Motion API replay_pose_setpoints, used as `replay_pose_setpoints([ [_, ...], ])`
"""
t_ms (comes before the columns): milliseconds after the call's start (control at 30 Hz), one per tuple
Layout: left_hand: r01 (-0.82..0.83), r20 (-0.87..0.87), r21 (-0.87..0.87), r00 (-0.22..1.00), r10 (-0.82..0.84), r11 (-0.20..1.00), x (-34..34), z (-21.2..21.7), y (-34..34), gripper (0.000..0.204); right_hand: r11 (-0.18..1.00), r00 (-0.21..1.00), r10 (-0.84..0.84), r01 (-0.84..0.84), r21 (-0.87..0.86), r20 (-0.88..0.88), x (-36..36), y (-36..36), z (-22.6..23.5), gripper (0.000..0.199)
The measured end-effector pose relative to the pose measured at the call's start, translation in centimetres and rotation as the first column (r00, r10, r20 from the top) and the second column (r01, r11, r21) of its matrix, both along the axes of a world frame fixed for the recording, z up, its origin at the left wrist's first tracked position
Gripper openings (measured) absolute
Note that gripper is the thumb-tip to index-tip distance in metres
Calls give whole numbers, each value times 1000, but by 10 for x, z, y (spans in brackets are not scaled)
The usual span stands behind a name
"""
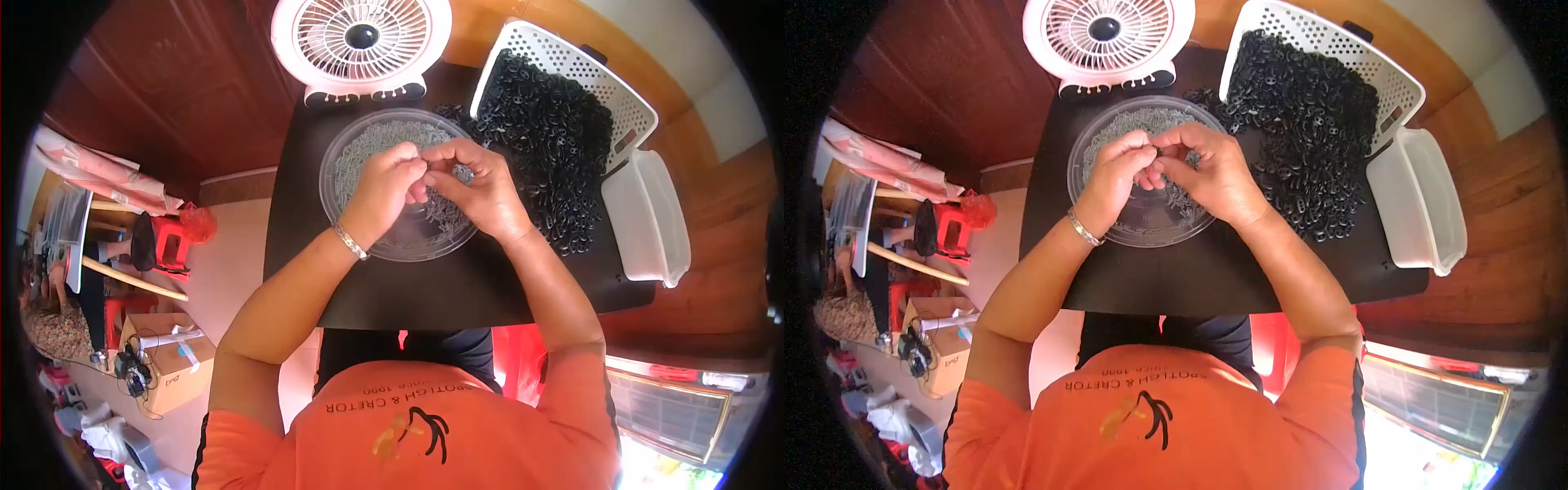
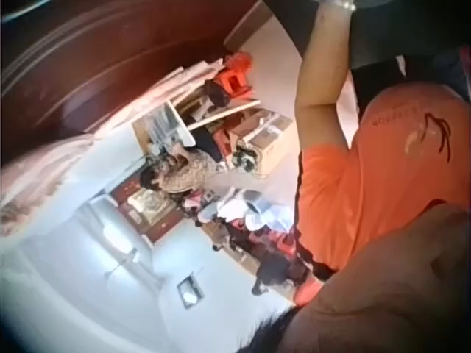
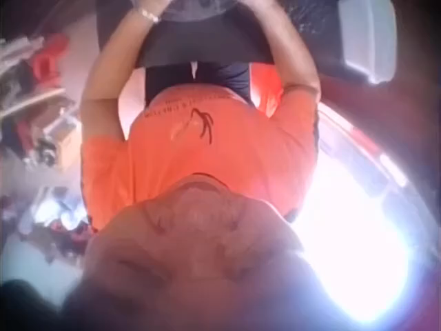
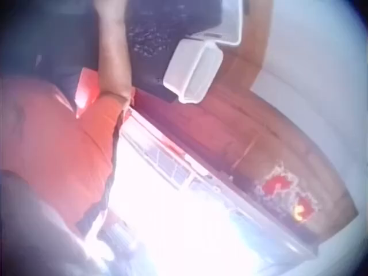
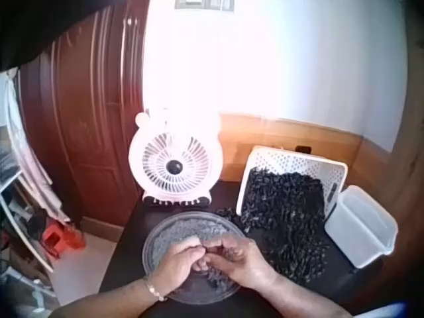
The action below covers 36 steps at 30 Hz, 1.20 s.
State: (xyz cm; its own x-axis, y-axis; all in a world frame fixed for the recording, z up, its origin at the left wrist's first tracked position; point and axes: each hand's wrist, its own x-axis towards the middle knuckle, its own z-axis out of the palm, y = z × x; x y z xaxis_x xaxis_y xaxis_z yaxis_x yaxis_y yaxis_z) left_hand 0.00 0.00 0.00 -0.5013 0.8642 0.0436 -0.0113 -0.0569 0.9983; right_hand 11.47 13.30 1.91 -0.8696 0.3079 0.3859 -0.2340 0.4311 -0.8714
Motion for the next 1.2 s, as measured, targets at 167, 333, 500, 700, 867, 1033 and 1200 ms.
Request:
replay_pose_setpoints([
  [167, 48, 145, 9, 988, -49, 999, -4, 4, -1, 18, 986, 997, -59, 67, 150, -54, 1, -2, 2, 21],
  [333, -24, 179, 70, 984, 11, 997, -19, 5, -7, 18, 911, 999, -42, 45, 409, -16, 8, 2, 11, 16],
  [500, -150, 163, 104, 978, 132, 983, -41, 15, -15, 18, 810, 988, 79, -143, 569, 135, 13, -7, 16, 9],
  [700, -179, 160, 44, 972, 170, 983, -50, 10, -16, 18, 753, 992, 87, -123, 646, 88, -10, -32, 0, 10],
  [867, -155, 180, 0, 972, 152, 988, -49, 9, -12, 17, 682, 967, 40, -211, 701, 252, -22, -37, -8, 10],
  [1033, -159, 148, 5, 977, 156, 987, -47, 11, -14, 17, 591, 932, -16, -285, 755, 363, -32, -47, -1, 6],
  [1200, -172, 159, 10, 973, 168, 985, -49, 10, -12, 16, 611, 953, 10, -246, 752, 304, -30, -40, -6, 6],
])
